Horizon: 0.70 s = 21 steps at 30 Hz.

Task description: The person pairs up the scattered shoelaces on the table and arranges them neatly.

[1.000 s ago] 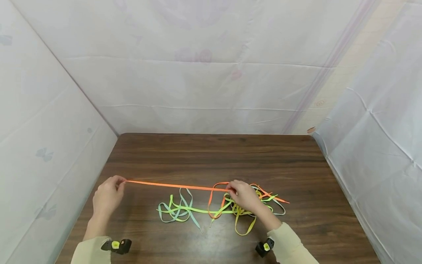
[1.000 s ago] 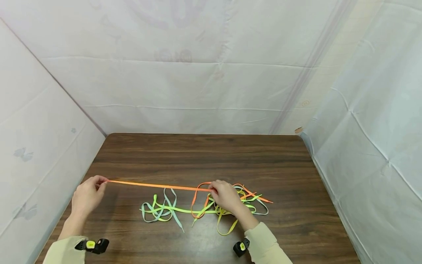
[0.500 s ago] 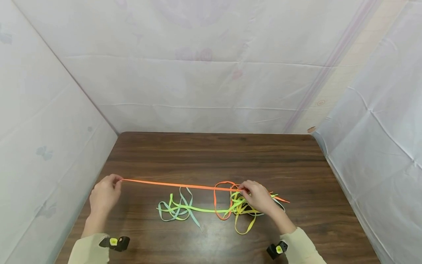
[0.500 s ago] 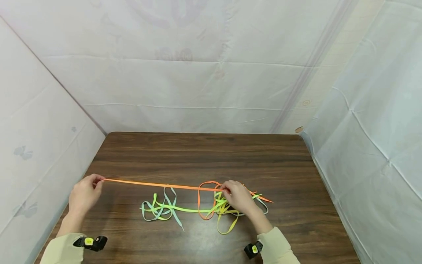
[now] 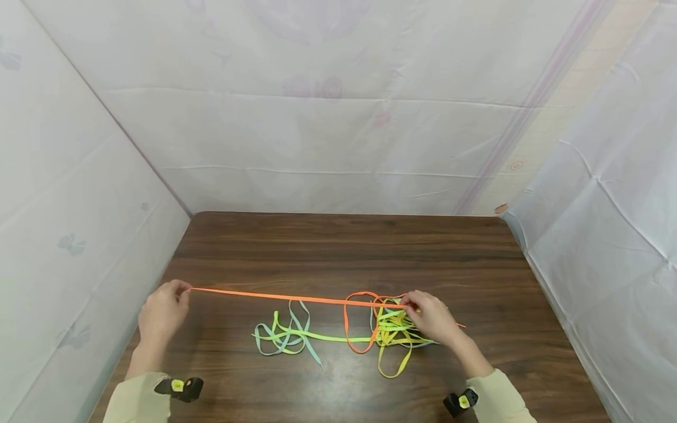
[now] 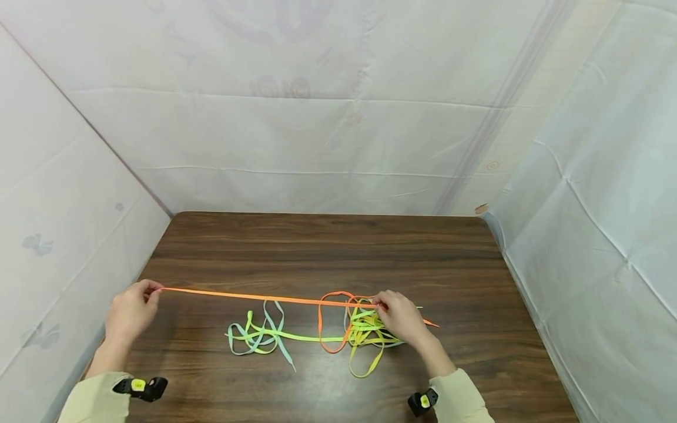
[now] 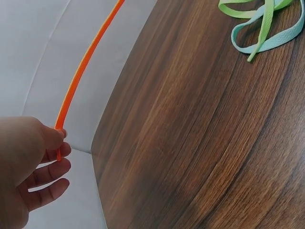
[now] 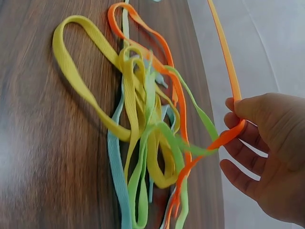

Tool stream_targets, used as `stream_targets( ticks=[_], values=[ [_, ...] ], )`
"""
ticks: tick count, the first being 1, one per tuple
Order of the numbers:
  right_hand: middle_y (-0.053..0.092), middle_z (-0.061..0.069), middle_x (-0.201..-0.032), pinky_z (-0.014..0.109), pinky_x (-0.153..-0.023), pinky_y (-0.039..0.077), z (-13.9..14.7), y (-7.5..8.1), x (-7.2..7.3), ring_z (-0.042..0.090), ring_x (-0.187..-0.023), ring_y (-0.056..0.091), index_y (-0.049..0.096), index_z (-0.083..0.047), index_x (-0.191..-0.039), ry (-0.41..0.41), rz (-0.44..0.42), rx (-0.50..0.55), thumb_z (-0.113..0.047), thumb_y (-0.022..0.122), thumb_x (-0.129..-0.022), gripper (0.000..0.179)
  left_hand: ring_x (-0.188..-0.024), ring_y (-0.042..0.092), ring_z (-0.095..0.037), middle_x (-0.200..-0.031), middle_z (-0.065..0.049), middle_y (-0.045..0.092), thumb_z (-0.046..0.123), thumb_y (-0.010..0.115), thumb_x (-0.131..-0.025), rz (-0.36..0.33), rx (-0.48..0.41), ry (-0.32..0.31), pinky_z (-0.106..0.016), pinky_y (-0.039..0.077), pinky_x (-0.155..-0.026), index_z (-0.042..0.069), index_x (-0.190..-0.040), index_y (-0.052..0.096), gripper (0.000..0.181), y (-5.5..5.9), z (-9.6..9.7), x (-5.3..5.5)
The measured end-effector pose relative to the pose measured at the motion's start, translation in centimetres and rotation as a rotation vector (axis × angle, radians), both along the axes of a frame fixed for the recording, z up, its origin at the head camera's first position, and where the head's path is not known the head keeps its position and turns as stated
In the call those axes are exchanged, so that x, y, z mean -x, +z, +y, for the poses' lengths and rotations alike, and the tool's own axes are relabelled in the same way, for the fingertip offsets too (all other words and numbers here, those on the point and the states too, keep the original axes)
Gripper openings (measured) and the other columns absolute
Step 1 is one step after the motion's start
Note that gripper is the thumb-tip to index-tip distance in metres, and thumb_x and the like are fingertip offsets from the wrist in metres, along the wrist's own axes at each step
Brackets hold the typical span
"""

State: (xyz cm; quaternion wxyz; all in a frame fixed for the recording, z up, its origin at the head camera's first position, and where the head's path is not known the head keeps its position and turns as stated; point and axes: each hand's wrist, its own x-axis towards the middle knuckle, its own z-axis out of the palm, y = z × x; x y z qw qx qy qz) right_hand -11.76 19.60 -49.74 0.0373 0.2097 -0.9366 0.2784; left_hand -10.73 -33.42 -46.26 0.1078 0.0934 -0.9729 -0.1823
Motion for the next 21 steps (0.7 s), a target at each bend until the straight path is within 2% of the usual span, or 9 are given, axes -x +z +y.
stream_targets(
  ticks=[8, 15, 21],
  values=[
    [0.053, -0.010, -0.074, 0.019, -0.052, 0.037, 1.7, -0.6, -0.4, 0.000, -0.059, 0.040, 0.065, -0.012, -0.085, -0.040, -0.003, -0.002, -0.005, 0.067, -0.082, 0.008, -0.055, 0.050, -0.021, -0.088, -0.020, 0.062, 0.009, 0.056, -0.088, 0.004, 0.003, 0.004, -0.030, 0.032, -0.042, 0.001, -0.093, 0.062, 0.012, 0.1, -0.5, -0.2],
    [0.051, -0.010, -0.073, 0.020, -0.049, 0.035, 3.1, -1.0, -0.6, 0.001, -0.056, 0.039, 0.065, -0.014, -0.085, -0.082, -0.039, -0.024, -0.006, 0.065, -0.084, 0.009, -0.057, 0.052, -0.023, -0.085, -0.020, 0.063, 0.009, 0.056, -0.087, -0.004, 0.003, 0.010, -0.031, 0.033, -0.043, 0.000, -0.093, 0.062, 0.012, 0.1, -0.9, -0.3],
    [0.055, -0.008, -0.075, 0.022, -0.052, 0.038, 4.6, -1.0, -0.6, 0.002, -0.059, 0.043, 0.066, -0.013, -0.085, -0.118, -0.006, -0.057, -0.005, 0.066, -0.082, 0.009, -0.055, 0.050, -0.022, -0.083, -0.020, 0.063, 0.010, 0.056, -0.087, 0.002, 0.012, 0.023, -0.031, 0.031, -0.043, 0.001, -0.092, 0.061, 0.012, 0.1, -1.2, -0.4]
  ],
)
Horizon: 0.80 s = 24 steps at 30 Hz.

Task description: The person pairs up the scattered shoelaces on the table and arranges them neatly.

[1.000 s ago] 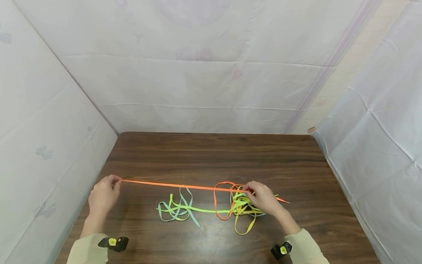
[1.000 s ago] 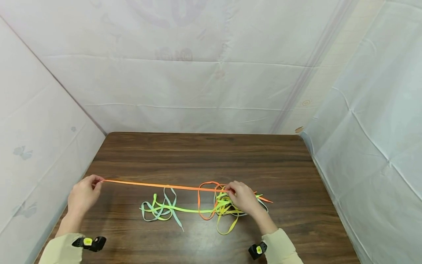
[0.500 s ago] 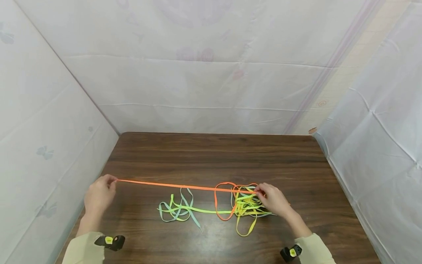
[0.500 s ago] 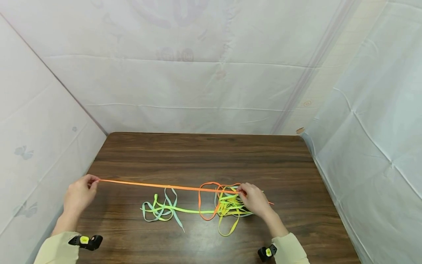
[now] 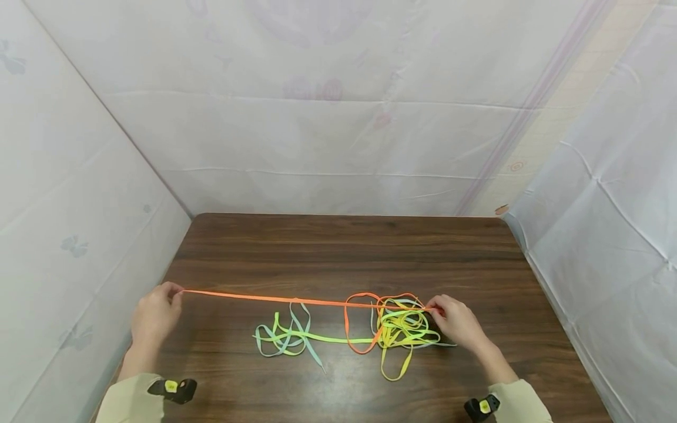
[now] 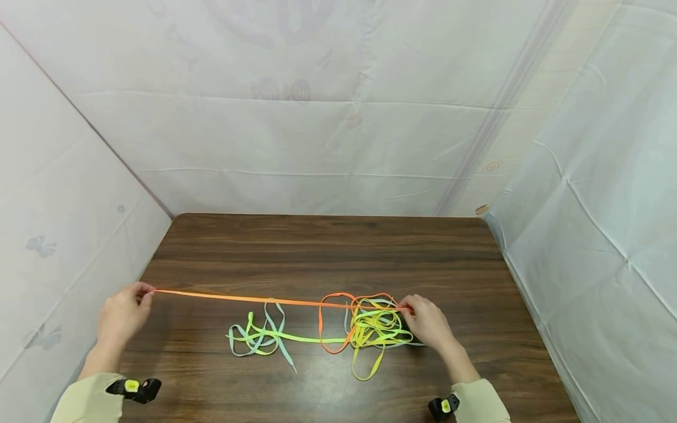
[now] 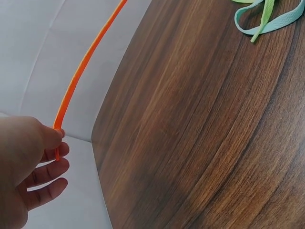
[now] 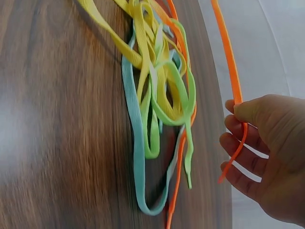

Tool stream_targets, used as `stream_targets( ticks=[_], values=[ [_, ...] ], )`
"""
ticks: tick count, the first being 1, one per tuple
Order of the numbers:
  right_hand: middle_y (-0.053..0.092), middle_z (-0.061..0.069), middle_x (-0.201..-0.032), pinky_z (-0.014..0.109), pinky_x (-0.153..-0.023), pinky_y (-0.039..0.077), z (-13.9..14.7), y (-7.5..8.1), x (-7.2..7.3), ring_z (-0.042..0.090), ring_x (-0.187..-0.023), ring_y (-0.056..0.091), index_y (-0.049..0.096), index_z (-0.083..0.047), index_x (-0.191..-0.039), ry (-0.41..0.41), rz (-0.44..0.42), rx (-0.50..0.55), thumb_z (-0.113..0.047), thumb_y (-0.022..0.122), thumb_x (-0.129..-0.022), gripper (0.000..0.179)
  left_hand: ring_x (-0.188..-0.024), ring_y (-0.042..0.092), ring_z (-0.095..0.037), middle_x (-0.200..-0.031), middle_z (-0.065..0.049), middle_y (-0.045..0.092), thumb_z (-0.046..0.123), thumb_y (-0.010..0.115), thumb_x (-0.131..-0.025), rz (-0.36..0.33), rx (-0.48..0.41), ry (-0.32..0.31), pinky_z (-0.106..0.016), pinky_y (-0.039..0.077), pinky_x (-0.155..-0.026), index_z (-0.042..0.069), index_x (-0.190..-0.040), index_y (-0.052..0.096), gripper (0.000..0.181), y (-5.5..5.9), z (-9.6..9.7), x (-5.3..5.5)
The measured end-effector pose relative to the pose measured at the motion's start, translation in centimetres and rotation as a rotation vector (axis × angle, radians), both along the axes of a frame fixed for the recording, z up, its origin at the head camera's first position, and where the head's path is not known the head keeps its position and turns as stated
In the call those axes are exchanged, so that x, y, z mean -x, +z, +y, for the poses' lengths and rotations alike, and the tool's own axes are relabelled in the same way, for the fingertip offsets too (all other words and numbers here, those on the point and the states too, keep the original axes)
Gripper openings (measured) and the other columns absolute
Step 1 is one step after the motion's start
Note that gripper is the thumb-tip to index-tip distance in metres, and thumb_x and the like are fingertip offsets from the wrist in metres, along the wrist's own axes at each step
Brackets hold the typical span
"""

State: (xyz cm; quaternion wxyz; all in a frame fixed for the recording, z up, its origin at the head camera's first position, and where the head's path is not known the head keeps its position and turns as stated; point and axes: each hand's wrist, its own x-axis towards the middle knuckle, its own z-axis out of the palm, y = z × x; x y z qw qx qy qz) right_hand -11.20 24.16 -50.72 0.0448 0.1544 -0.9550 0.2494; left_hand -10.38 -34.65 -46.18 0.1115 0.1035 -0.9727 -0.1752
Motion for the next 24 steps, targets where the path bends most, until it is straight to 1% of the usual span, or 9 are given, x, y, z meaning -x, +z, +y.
stream_targets(
  ticks=[5, 9, 12, 15, 18, 21, 24],
  values=[
    [0.056, -0.006, -0.075, 0.022, -0.051, 0.038, 1.2, 0.4, 0.2, 0.003, -0.058, 0.045, 0.066, -0.012, -0.085, -0.017, 0.003, -0.016, -0.005, 0.066, -0.082, 0.008, -0.053, 0.047, -0.020, -0.085, -0.020, 0.062, 0.011, 0.055, -0.087, -0.028, 0.013, -0.008, -0.029, 0.030, -0.041, 0.001, -0.094, 0.061, 0.013, -0.2, -0.2, 0.1],
    [0.056, -0.004, -0.074, 0.023, -0.049, 0.037, 2.3, 0.7, 0.7, 0.005, -0.057, 0.044, 0.066, -0.010, -0.086, -0.035, 0.012, -0.043, -0.005, 0.065, -0.082, 0.007, -0.057, 0.053, -0.025, -0.086, -0.020, 0.063, 0.011, 0.058, -0.086, -0.026, 0.037, -0.043, -0.034, 0.035, -0.042, 0.001, -0.092, 0.062, 0.012, -0.5, -0.1, 0.7],
    [0.056, -0.003, -0.074, 0.025, -0.049, 0.036, 3.0, 0.7, 1.3, 0.007, -0.056, 0.044, 0.066, -0.008, -0.086, -0.057, 0.027, -0.066, -0.006, 0.065, -0.082, 0.005, -0.060, 0.056, -0.028, -0.084, -0.019, 0.063, 0.012, 0.059, -0.085, -0.026, 0.046, -0.067, -0.038, 0.037, -0.043, 0.002, -0.090, 0.062, 0.012, -0.9, 0.3, 1.4],
    [0.056, -0.002, -0.074, 0.026, -0.050, 0.036, 3.8, 0.5, 2.1, 0.008, -0.056, 0.044, 0.066, -0.007, -0.086, -0.082, 0.026, -0.088, -0.008, 0.066, -0.082, 0.004, -0.058, 0.055, -0.027, -0.083, -0.018, 0.063, 0.014, 0.059, -0.086, -0.038, 0.040, -0.083, -0.038, 0.037, -0.041, 0.003, -0.090, 0.062, 0.012, -1.2, 0.7, 2.2],
    [0.057, -0.001, -0.074, 0.028, -0.050, 0.038, 4.6, 0.4, 2.9, 0.010, -0.057, 0.046, 0.066, -0.007, -0.085, -0.099, 0.029, -0.096, -0.009, 0.066, -0.082, 0.004, -0.058, 0.055, -0.027, -0.084, -0.017, 0.063, 0.014, 0.058, -0.087, -0.048, 0.031, -0.095, -0.038, 0.037, -0.042, 0.004, -0.091, 0.062, 0.012, -1.5, 1.1, 3.1],
    [0.059, 0.002, -0.075, 0.031, -0.050, 0.039, 5.2, 0.4, 3.8, 0.012, -0.058, 0.048, 0.066, -0.007, -0.085, -0.113, 0.038, -0.100, -0.009, 0.066, -0.081, 0.004, -0.063, 0.058, -0.029, -0.086, -0.017, 0.064, 0.014, 0.057, -0.087, -0.046, 0.032, -0.102, -0.040, 0.038, -0.044, 0.005, -0.090, 0.063, 0.011, -1.7, 1.6, 3.9],
    [0.060, 0.004, -0.077, 0.033, -0.051, 0.040, 5.8, 0.4, 4.7, 0.014, -0.059, 0.050, 0.066, -0.006, -0.085, -0.126, 0.048, -0.103, -0.008, 0.066, -0.081, 0.004, -0.063, 0.058, -0.030, -0.086, -0.017, 0.064, 0.014, 0.057, -0.087, -0.053, 0.037, -0.117, -0.042, 0.039, -0.045, 0.005, -0.090, 0.062, 0.011, -1.9, 1.9, 4.6]
  ],
)
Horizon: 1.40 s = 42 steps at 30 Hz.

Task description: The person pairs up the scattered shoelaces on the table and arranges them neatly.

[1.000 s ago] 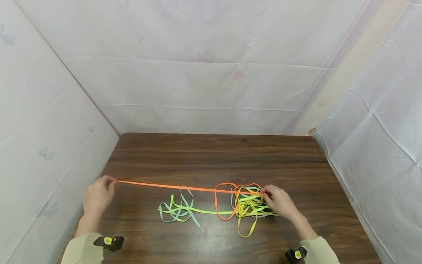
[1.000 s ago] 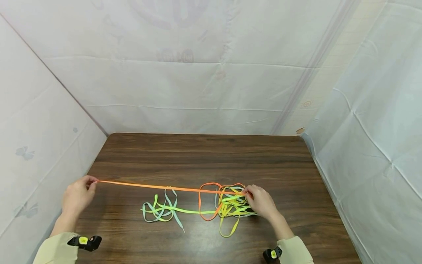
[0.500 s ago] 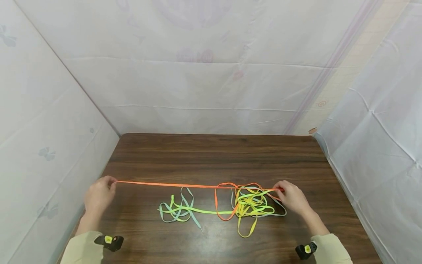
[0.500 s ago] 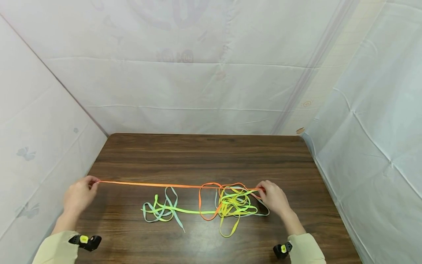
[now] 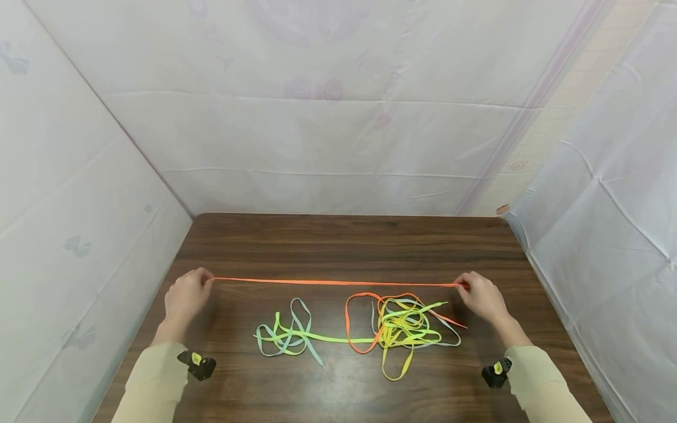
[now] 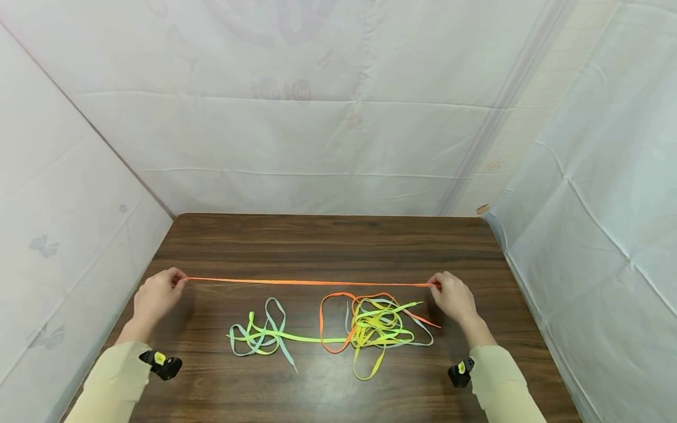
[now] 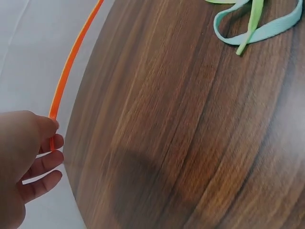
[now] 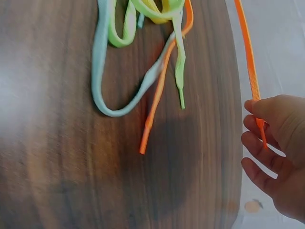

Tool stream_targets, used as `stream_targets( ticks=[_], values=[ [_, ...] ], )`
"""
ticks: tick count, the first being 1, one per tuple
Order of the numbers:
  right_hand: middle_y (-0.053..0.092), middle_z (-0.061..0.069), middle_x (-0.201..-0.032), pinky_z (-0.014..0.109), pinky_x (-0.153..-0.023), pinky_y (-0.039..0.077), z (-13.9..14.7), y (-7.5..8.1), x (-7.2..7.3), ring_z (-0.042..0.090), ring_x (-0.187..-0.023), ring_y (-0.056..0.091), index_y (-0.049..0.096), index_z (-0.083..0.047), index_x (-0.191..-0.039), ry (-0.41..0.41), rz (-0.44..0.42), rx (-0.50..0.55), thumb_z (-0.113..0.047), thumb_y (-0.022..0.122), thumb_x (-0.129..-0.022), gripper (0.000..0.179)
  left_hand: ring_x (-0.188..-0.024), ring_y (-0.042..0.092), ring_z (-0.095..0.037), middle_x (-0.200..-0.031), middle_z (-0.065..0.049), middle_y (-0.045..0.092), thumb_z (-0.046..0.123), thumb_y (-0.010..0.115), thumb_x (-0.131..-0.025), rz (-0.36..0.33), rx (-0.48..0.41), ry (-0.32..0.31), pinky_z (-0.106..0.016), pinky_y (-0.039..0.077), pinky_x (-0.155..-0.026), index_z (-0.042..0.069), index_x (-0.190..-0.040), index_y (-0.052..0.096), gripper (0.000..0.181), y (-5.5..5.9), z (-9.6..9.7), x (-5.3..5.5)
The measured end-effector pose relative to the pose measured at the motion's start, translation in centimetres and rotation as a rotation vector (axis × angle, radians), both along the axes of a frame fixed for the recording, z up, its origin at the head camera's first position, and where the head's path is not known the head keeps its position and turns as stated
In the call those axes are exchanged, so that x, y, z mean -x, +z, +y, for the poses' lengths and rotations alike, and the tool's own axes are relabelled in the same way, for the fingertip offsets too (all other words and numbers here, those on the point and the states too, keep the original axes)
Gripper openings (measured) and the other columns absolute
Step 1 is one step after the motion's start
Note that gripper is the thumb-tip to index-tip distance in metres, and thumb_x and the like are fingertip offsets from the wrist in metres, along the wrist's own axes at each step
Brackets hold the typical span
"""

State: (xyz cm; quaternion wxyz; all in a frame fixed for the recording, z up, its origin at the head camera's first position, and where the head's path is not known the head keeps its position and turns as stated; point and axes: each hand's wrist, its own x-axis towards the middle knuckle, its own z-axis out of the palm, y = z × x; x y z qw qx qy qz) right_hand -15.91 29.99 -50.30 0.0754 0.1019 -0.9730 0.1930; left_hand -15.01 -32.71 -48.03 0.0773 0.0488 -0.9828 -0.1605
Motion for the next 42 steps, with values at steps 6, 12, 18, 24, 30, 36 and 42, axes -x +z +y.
stream_targets(
  ticks=[6, 12, 18, 24, 30, 36, 42],
  values=[
    [0.060, 0.005, -0.077, 0.033, -0.050, 0.040, 0.8, 0.1, 1.9, 0.015, -0.059, 0.051, 0.066, -0.007, -0.088, -0.013, -0.012, -0.008, -0.008, 0.063, -0.084, 0.006, -0.064, 0.059, -0.033, -0.084, -0.017, 0.064, 0.015, 0.056, -0.087, 0.007, 0.023, -0.038, -0.045, 0.041, -0.047, 0.006, -0.089, 0.061, 0.010, 0.1, 0.7, 1.7],
    [0.059, 0.010, -0.079, 0.033, -0.049, 0.038, 1.4, 0.5, 3.3, 0.017, -0.059, 0.050, 0.066, -0.004, -0.092, -0.033, -0.066, -0.018, -0.008, 0.058, -0.086, 0.010, -0.065, 0.059, -0.031, -0.087, -0.017, 0.064, 0.015, 0.054, -0.087, -0.014, 0.027, -0.049, -0.046, 0.041, -0.049, 0.005, -0.091, 0.061, 0.012, 0.3, 1.7, 3.4],
    [0.061, 0.013, -0.083, 0.036, -0.052, 0.041, 1.6, 1.0, 4.9, 0.021, -0.062, 0.054, 0.064, -0.004, -0.094, -0.055, -0.101, -0.024, -0.009, 0.056, -0.087, 0.011, -0.064, 0.056, -0.028, -0.087, -0.016, 0.063, 0.015, 0.054, -0.088, -0.020, 0.024, -0.041, -0.043, 0.041, -0.048, 0.005, -0.092, 0.060, 0.013, 0.1, 2.3, 4.9],
    [0.064, 0.015, -0.086, 0.041, -0.055, 0.043, 1.6, 2.1, 6.4, 0.025, -0.065, 0.056, 0.062, -0.004, -0.095, -0.079, -0.119, -0.034, -0.009, 0.055, -0.088, 0.011, -0.067, 0.059, -0.032, -0.087, -0.017, 0.063, 0.015, 0.053, -0.088, -0.016, 0.027, -0.035, -0.044, 0.042, -0.049, 0.004, -0.093, 0.060, 0.014, 0.6, 2.8, 6.2],
    [0.063, 0.016, -0.088, 0.041, -0.055, 0.042, 1.8, 3.0, 7.7, 0.026, -0.065, 0.055, 0.060, -0.003, -0.097, -0.115, -0.166, -0.032, -0.011, 0.051, -0.089, 0.014, -0.069, 0.060, -0.035, -0.086, -0.016, 0.063, 0.016, 0.052, -0.088, 0.000, 0.007, -0.022, -0.046, 0.043, -0.052, 0.005, -0.093, 0.060, 0.014, 1.0, 3.7, 7.5],
    [0.062, 0.017, -0.090, 0.036, -0.051, 0.039, 1.3, 3.7, 8.6, 0.026, -0.064, 0.053, 0.059, -0.003, -0.098, -0.156, -0.221, -0.024, -0.013, 0.047, -0.090, 0.018, -0.071, 0.060, -0.037, -0.088, -0.017, 0.063, 0.015, 0.051, -0.088, 0.013, -0.003, -0.007, -0.048, 0.044, -0.054, 0.004, -0.093, 0.060, 0.015, 1.6, 4.6, 8.5],
    [0.061, 0.018, -0.090, 0.037, -0.051, 0.039, 0.4, 3.9, 9.1, 0.028, -0.066, 0.053, 0.058, -0.002, -0.098, -0.193, -0.247, -0.019, -0.014, 0.046, -0.090, 0.018, -0.072, 0.061, -0.037, -0.087, -0.016, 0.063, 0.015, 0.050, -0.088, 0.010, -0.005, 0.015, -0.047, 0.044, -0.054, 0.005, -0.092, 0.060, 0.015, 1.9, 5.1, 9.2]
  ],
)
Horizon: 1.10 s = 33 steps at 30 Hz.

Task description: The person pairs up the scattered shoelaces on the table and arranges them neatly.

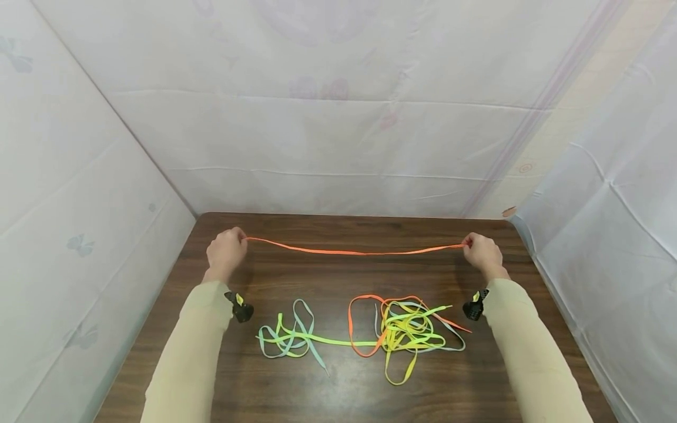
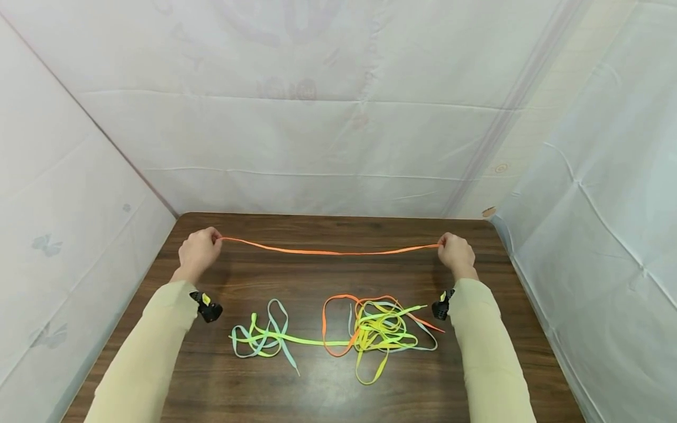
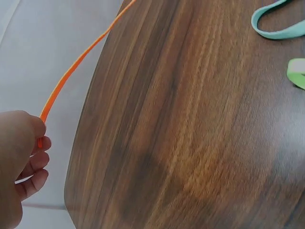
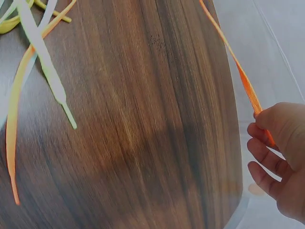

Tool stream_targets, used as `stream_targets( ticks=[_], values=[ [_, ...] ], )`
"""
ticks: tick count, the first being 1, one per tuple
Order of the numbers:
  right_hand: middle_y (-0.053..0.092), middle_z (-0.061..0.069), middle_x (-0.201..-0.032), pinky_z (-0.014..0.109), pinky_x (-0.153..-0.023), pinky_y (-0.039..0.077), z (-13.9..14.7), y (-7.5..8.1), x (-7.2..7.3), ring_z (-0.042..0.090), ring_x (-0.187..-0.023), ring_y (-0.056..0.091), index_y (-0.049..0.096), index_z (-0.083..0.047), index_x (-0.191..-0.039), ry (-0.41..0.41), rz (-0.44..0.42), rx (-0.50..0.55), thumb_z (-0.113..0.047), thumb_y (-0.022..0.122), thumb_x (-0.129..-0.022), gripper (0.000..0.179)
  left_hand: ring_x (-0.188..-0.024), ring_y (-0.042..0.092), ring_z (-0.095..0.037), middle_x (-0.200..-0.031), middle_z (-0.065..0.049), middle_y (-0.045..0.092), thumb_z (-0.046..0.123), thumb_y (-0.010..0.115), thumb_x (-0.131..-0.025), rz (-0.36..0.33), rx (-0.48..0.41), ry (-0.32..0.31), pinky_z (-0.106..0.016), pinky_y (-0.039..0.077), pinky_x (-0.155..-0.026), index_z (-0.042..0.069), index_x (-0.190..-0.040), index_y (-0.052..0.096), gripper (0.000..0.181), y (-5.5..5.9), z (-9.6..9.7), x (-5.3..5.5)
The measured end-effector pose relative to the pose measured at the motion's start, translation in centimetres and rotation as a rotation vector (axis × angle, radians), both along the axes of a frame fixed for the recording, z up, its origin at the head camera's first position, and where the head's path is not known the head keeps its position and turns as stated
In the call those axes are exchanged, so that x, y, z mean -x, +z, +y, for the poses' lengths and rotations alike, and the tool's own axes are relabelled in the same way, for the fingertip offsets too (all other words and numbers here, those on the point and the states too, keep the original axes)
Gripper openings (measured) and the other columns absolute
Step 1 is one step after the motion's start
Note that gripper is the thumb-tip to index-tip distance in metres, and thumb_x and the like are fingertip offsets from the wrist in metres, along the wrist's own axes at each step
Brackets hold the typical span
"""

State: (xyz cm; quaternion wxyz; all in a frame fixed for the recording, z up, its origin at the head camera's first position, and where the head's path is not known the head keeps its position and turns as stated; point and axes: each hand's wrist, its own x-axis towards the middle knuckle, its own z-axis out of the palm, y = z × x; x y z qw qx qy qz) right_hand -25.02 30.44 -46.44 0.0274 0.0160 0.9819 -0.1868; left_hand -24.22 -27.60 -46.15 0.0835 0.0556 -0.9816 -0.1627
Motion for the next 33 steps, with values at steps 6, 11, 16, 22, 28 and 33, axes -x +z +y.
stream_targets(
  ticks=[6, 11, 16, 22, 28, 33],
  values=[
    [0.061, 0.019, -0.092, 0.039, -0.053, 0.041, -0.3, -0.5, 0.0, 0.032, -0.071, 0.055, 0.058, -0.002, -0.097, -0.028, -0.019, 0.004, -0.014, 0.046, -0.089, 0.019, -0.072, 0.061, -0.036, -0.089, -0.016, 0.064, 0.016, 0.048, -0.088, -0.037, -0.019, 0.019, -0.044, 0.043, -0.051, 0.006, -0.093, 0.060, 0.017, -0.6, 0.3, 0.0],
    [0.061, 0.019, -0.091, 0.036, -0.051, 0.039, -0.6, -1.0, -0.3, 0.028, -0.066, 0.053, 0.057, -0.001, -0.099, -0.056, -0.051, 0.025, -0.013, 0.044, -0.090, 0.020, -0.074, 0.061, -0.036, -0.091, -0.016, 0.064, 0.017, 0.047, -0.089, -0.095, -0.019, 0.034, -0.044, 0.044, -0.052, 0.006, -0.093, 0.059, 0.017, -1.7, 0.4, -0.3],
    [0.060, 0.018, -0.090, 0.034, -0.049, 0.038, -1.0, -1.7, -0.9, 0.027, -0.065, 0.052, 0.057, -0.002, -0.099, -0.081, -0.073, 0.048, -0.014, 0.043, -0.091, 0.020, -0.072, 0.061, -0.034, -0.089, -0.016, 0.064, 0.017, 0.047, -0.089, -0.137, -0.037, 0.047, -0.044, 0.044, -0.053, 0.006, -0.093, 0.059, 0.017, -2.5, 0.9, -0.7],
    [0.060, 0.018, -0.091, 0.036, -0.051, 0.040, -1.3, -2.8, -1.4, 0.028, -0.067, 0.054, 0.057, -0.003, -0.097, -0.118, -0.072, 0.062, -0.014, 0.043, -0.090, 0.019, -0.070, 0.060, -0.032, -0.087, -0.015, 0.064, 0.016, 0.048, -0.089, -0.186, -0.052, 0.064, -0.042, 0.043, -0.052, 0.005, -0.095, 0.060, 0.017, -3.1, 1.2, -1.4],
    [0.060, 0.018, -0.090, 0.037, -0.056, 0.041, -1.6, -3.8, -1.6, 0.029, -0.069, 0.055, 0.056, -0.002, -0.096, -0.137, -0.066, 0.085, -0.015, 0.045, -0.090, 0.017, -0.072, 0.060, -0.034, -0.088, -0.016, 0.064, 0.017, 0.048, -0.089, -0.222, -0.055, 0.084, -0.044, 0.043, -0.053, 0.007, -0.093, 0.059, 0.016, -3.7, 1.1, -1.8],
    [0.060, 0.019, -0.093, 0.040, -0.061, 0.043, -1.7, -4.4, -1.8, 0.031, -0.073, 0.056, 0.055, -0.002, -0.097, -0.135, -0.072, 0.083, -0.015, 0.045, -0.090, 0.018, -0.072, 0.059, -0.032, -0.089, -0.017, 0.063, 0.018, 0.049, -0.089, -0.237, -0.089, 0.110, -0.041, 0.042, -0.053, 0.006, -0.092, 0.059, 0.016, -4.3, 0.8, -2.3]
  ],
)
